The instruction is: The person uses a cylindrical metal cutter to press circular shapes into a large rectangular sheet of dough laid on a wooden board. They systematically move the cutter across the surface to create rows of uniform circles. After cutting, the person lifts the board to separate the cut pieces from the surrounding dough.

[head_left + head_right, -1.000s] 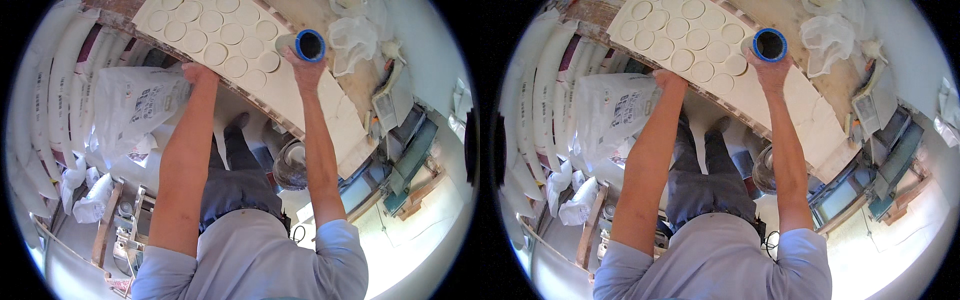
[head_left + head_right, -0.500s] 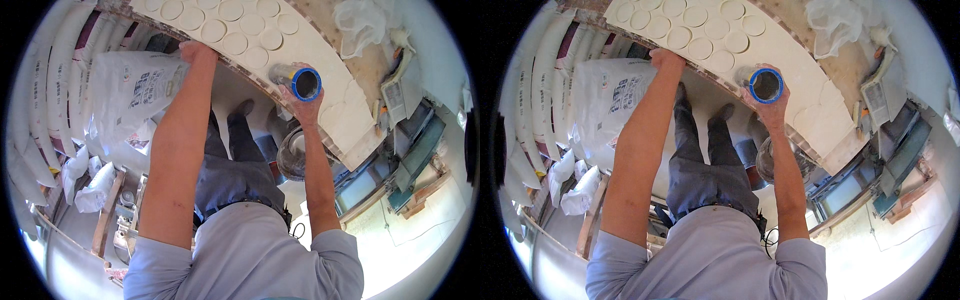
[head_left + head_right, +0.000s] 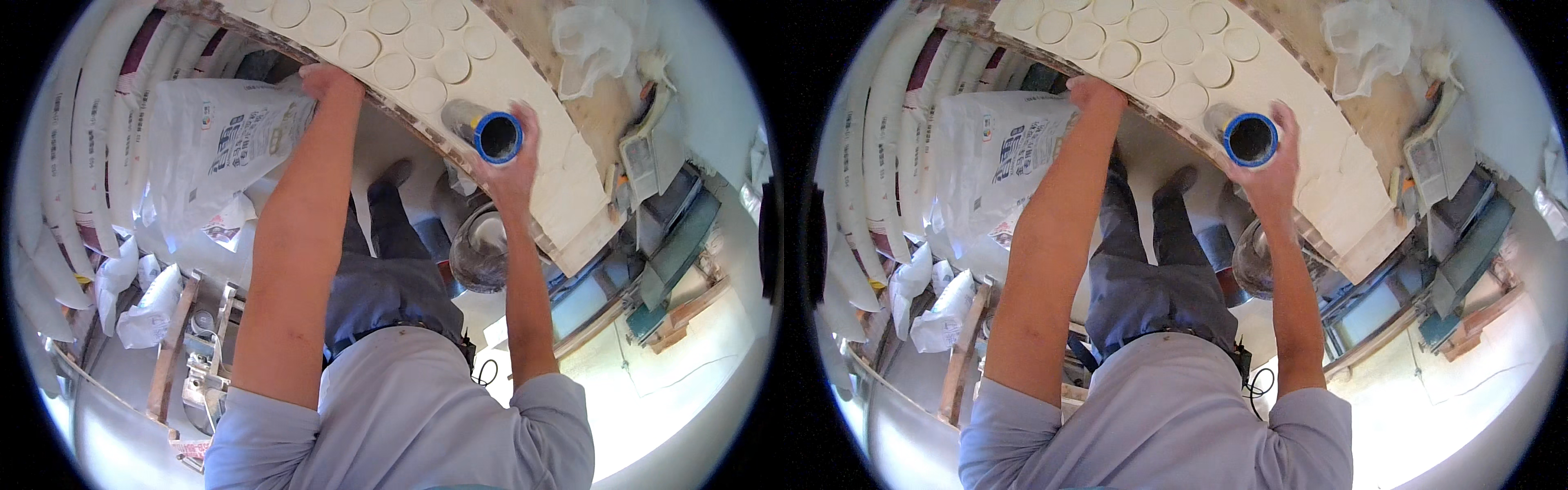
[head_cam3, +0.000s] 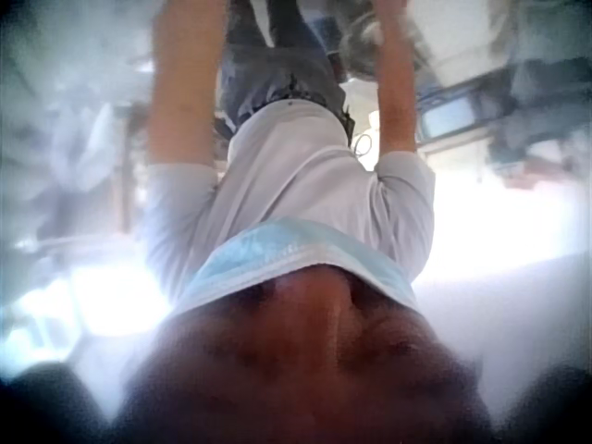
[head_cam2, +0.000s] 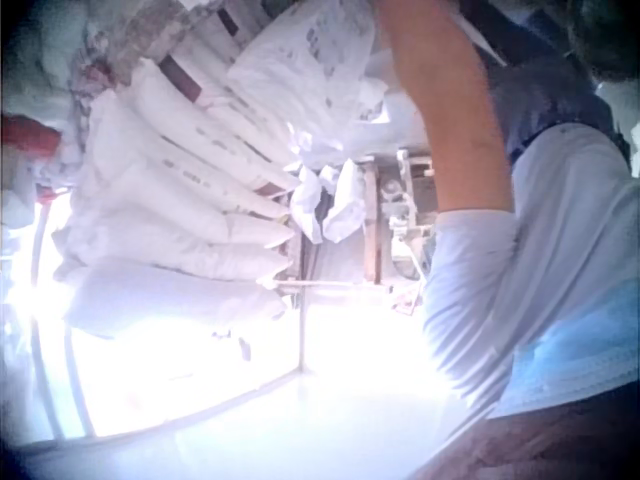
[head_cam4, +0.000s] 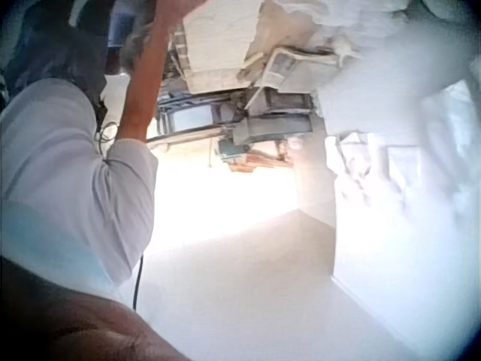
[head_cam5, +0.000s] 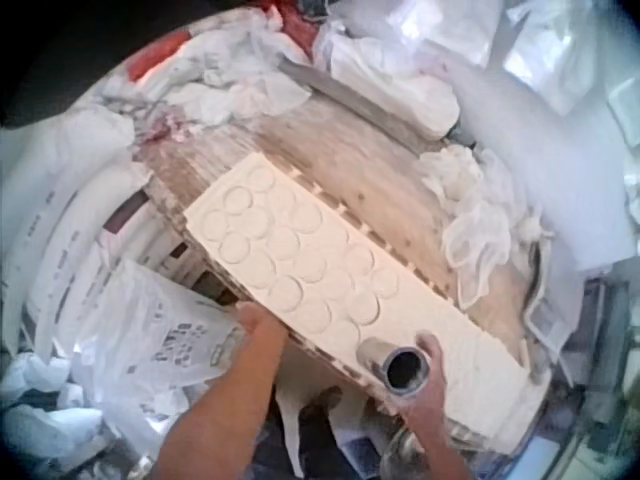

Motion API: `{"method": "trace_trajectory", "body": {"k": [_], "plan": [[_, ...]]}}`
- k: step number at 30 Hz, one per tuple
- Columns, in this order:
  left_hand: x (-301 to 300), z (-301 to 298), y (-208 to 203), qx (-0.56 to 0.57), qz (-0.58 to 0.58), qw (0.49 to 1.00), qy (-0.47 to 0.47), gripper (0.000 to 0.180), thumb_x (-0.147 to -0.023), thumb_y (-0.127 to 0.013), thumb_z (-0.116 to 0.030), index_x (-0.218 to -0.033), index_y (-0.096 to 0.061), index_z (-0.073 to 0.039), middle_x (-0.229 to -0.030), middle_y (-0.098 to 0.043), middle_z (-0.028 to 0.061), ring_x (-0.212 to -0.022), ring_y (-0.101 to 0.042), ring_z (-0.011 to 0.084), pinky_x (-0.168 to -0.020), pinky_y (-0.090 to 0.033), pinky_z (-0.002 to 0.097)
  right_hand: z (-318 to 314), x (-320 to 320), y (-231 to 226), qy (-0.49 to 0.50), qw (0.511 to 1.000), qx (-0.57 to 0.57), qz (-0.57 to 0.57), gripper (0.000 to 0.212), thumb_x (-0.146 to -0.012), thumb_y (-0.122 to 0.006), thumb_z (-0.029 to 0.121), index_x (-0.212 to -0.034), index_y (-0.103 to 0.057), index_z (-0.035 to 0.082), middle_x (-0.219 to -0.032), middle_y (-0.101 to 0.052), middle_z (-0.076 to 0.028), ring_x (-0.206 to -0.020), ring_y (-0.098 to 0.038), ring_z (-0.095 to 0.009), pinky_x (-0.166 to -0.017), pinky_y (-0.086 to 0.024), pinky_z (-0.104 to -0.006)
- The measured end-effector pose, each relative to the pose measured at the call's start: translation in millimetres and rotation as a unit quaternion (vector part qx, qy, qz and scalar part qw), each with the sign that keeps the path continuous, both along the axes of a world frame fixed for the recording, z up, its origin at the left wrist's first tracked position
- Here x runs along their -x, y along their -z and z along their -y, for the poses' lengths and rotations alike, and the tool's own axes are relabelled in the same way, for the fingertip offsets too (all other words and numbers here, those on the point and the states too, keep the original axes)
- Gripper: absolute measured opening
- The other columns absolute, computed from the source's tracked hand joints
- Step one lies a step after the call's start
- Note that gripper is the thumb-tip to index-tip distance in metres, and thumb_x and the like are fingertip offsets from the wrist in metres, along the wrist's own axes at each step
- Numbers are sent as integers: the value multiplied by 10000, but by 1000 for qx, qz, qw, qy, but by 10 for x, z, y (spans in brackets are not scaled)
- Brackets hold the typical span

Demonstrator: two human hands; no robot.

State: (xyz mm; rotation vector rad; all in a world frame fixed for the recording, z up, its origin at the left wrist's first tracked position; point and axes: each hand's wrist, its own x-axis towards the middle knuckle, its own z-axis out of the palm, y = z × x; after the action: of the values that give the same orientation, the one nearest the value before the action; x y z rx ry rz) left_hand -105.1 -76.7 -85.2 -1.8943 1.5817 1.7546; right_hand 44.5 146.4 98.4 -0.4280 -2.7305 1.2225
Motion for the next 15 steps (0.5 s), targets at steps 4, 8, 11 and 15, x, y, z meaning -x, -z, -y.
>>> {"method": "trace_trajectory", "body": {"k": [4,8,11,15], "plan": [[25,61,103,99,95,987,79,358,-1102,-410,-273,-1211,-664,-45,-1123,-737,127,-1001,-736,278,-802,-618,404,223,362,-692,-215,944,-247,-29,512,-730,-858,187,-1210,-688,128,-1373,-576,-152,-1236,-587,-338,-910,-570,-434],[-9,64,240,13,31,997,-74,427,-1101,-391,-276,-1219,-651,42,-1197,-718,229,-1022,-724,373,-798,-622,485,161,531,-219,-311,885,-343,-43,140,-706,-744,160,-812,-659,126,-971,-630,-50,-844,-611,-254,-543,-532,-373],[22,41,125,154,127,970,141,429,-1106,-382,-262,-1118,-689,36,-1090,-748,204,-1017,-747,326,-867,-626,417,77,555,-96,-317,887,-333,-29,165,-691,-748,165,-825,-658,133,-987,-637,-46,-870,-620,-254,-569,-543,-376],[-15,34,169,93,113,988,37,384,-1085,-437,-274,-1155,-650,38,-1120,-734,208,-1028,-743,322,-857,-626,413,124,437,19,-346,875,-333,-63,187,-696,-749,169,-858,-662,136,-1002,-639,-34,-887,-617,-247,-577,-541,-379]]}}
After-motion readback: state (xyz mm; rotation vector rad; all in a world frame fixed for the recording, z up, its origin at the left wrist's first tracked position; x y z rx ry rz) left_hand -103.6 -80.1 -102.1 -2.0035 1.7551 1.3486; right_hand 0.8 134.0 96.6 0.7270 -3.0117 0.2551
